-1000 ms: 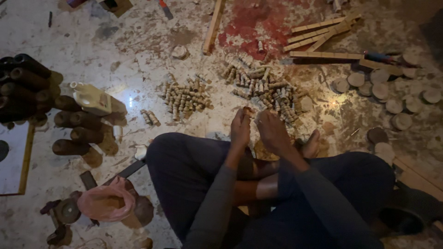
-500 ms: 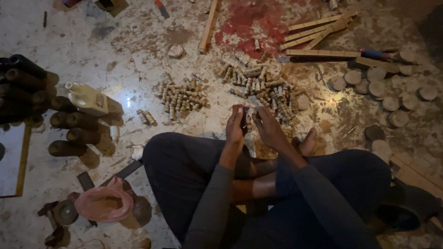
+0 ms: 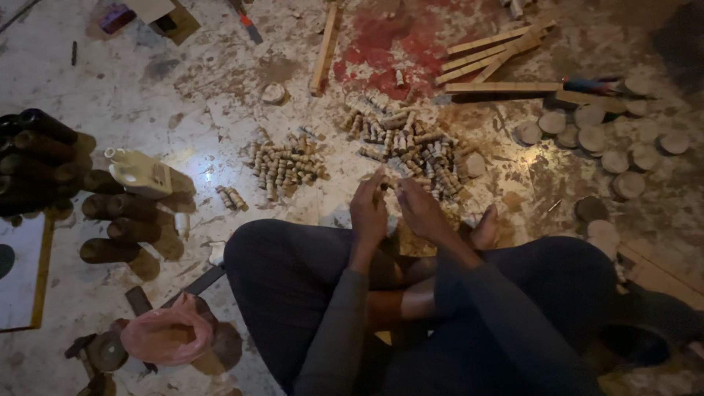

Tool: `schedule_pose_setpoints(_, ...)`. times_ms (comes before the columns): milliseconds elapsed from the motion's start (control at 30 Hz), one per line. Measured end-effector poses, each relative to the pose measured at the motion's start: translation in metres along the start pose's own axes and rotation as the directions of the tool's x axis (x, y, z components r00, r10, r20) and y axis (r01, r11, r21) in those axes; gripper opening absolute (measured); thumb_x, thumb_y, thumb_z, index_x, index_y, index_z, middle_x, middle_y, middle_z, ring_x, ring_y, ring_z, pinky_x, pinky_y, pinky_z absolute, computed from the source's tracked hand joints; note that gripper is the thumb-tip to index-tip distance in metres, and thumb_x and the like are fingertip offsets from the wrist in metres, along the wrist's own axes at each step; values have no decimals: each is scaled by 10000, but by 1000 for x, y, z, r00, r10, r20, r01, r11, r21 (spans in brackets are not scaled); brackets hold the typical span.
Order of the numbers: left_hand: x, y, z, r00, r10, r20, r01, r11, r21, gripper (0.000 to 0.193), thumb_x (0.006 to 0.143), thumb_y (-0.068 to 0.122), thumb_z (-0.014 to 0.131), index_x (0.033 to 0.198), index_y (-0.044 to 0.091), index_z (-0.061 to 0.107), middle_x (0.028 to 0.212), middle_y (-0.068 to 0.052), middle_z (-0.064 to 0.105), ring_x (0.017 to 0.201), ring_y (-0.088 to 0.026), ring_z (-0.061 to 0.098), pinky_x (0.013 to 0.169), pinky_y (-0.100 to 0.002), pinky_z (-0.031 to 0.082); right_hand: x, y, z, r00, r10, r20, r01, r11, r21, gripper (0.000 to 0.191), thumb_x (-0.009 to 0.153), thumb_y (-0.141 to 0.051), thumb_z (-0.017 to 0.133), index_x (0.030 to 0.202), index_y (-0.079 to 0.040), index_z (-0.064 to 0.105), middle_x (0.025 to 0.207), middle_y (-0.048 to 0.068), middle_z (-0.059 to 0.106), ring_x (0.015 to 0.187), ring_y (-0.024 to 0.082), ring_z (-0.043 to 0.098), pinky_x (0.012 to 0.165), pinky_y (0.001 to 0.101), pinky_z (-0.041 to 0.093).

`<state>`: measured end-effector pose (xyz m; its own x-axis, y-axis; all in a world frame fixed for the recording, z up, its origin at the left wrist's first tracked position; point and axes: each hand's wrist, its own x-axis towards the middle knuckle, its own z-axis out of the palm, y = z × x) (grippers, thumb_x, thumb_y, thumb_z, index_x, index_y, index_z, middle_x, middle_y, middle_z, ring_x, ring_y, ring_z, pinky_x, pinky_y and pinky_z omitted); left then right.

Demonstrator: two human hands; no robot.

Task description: The person sits cross-legged on the floor and repeatedly picks up small wooden pieces, aligns them, and joins them together by hand. Finished assemblies are placed into a growing pile on the floor.

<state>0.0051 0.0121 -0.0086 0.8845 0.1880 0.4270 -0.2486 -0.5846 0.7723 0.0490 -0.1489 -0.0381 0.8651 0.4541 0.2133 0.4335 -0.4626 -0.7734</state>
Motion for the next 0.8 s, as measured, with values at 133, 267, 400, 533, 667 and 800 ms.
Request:
schedule_pose_setpoints(133,1,14,-2,997,-23,68,20,999,44,387,1066,34,542,1450,53,590,1228,-187,702,1089,-374,674,887,-447,556,3,-1,0,996,-19,-87,13,997,-70,364,1055,-170,522,1336,60,526,1144,284,626,996,445,634,832,487,503)
schedule_pose_setpoints(267,3,17,1,997,28,76,-43,977,208,386,1072,41,525,1453,37,589,1213,-176,711,1092,-362,677,903,-442,558,6,-4,-1,977,214,22,-215,972,92,346,1080,-247,525,1266,41,571,1047,263,667,936,394,670,821,473,510)
schedule_pose_setpoints(400,2,19,3,992,124,-23,-117,973,199,320,1056,43,552,1356,92,653,1292,-159,725,1156,-350,689,964,-431,569,11,3,5,984,179,-15,-172,964,200,325,1089,-253,524,1205,37,614,1027,198,681,920,298,666,807,421,509)
schedule_pose_setpoints(533,1,20,5,999,39,14,-41,979,201,349,1042,16,562,1376,55,655,1293,-192,698,1134,-373,681,908,-429,580,15,10,13,939,299,169,-343,784,517,324,1092,-284,515,1148,9,640,884,76,613,772,171,561,682,363,480)
schedule_pose_setpoints(667,-1,18,6,999,51,18,-53,987,154,366,1010,-28,545,1339,63,678,1319,-185,698,1181,-373,677,951,-435,579,15,11,11,902,409,138,-428,805,411,356,1104,-306,514,1142,22,649,847,84,595,731,176,547,656,371,470)
schedule_pose_setpoints(800,-2,12,10,999,24,35,-30,983,179,423,944,-59,549,1331,60,670,1305,-175,708,1181,-362,684,972,-442,576,16,7,2,928,335,161,-371,865,339,407,1054,-298,522,1311,10,590,1031,103,700,842,213,651,740,380,540)
